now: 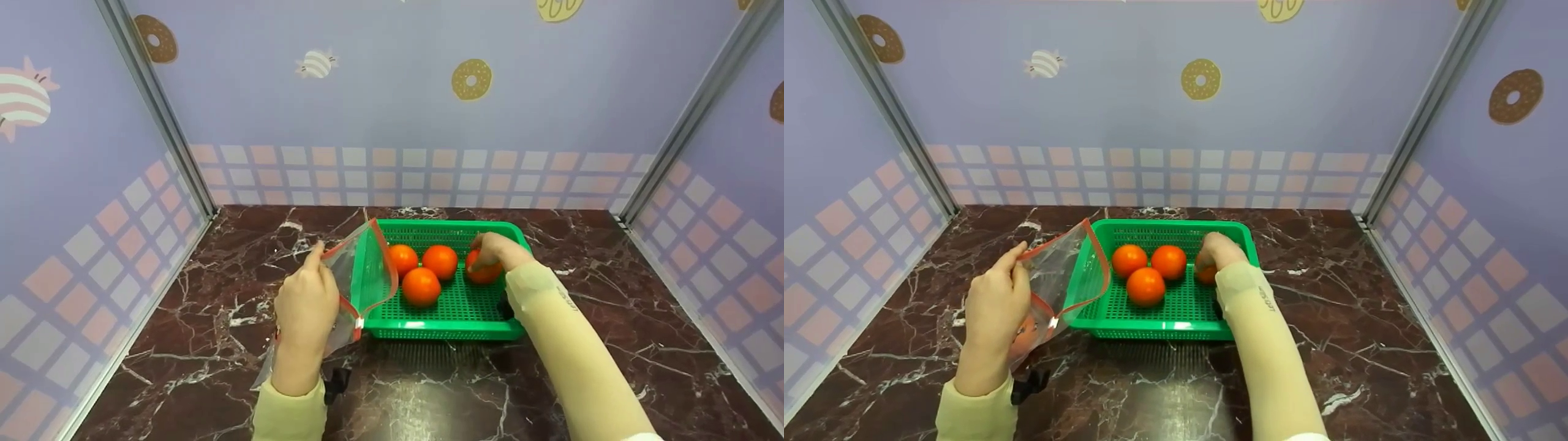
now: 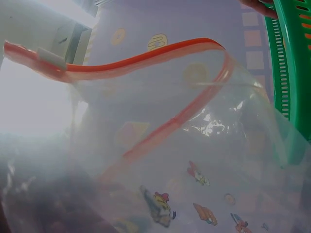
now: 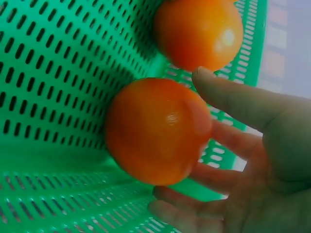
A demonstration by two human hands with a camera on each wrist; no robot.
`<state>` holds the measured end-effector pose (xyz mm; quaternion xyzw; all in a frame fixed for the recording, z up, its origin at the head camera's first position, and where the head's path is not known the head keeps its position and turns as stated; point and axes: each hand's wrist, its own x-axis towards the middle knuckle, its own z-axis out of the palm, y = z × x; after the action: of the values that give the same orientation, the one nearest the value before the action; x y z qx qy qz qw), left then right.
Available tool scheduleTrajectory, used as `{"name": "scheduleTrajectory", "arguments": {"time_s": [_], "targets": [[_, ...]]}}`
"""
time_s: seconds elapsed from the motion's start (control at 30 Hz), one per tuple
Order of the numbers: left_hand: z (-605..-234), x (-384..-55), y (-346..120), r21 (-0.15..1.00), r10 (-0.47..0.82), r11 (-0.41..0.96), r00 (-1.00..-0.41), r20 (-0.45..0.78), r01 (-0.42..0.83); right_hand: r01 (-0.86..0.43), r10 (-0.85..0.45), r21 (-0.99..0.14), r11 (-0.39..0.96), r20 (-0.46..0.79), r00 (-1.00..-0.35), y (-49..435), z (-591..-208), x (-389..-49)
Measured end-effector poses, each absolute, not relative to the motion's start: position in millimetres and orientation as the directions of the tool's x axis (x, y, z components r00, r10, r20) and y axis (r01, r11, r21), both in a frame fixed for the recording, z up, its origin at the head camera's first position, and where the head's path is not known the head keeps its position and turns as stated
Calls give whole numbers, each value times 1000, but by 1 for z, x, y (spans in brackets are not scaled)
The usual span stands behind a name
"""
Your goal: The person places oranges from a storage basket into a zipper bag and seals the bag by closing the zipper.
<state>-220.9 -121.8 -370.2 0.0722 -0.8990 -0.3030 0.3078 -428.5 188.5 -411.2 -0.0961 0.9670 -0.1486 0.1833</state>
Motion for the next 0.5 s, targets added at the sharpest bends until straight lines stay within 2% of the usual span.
{"name": "scheduleTrajectory", "arguments": {"time_s": [0.5], "targets": [[-371,-221,-122,586,-322,809,-794,515,53,-120,-273,-484,867,-259,-927,200,-418,-428]]}}
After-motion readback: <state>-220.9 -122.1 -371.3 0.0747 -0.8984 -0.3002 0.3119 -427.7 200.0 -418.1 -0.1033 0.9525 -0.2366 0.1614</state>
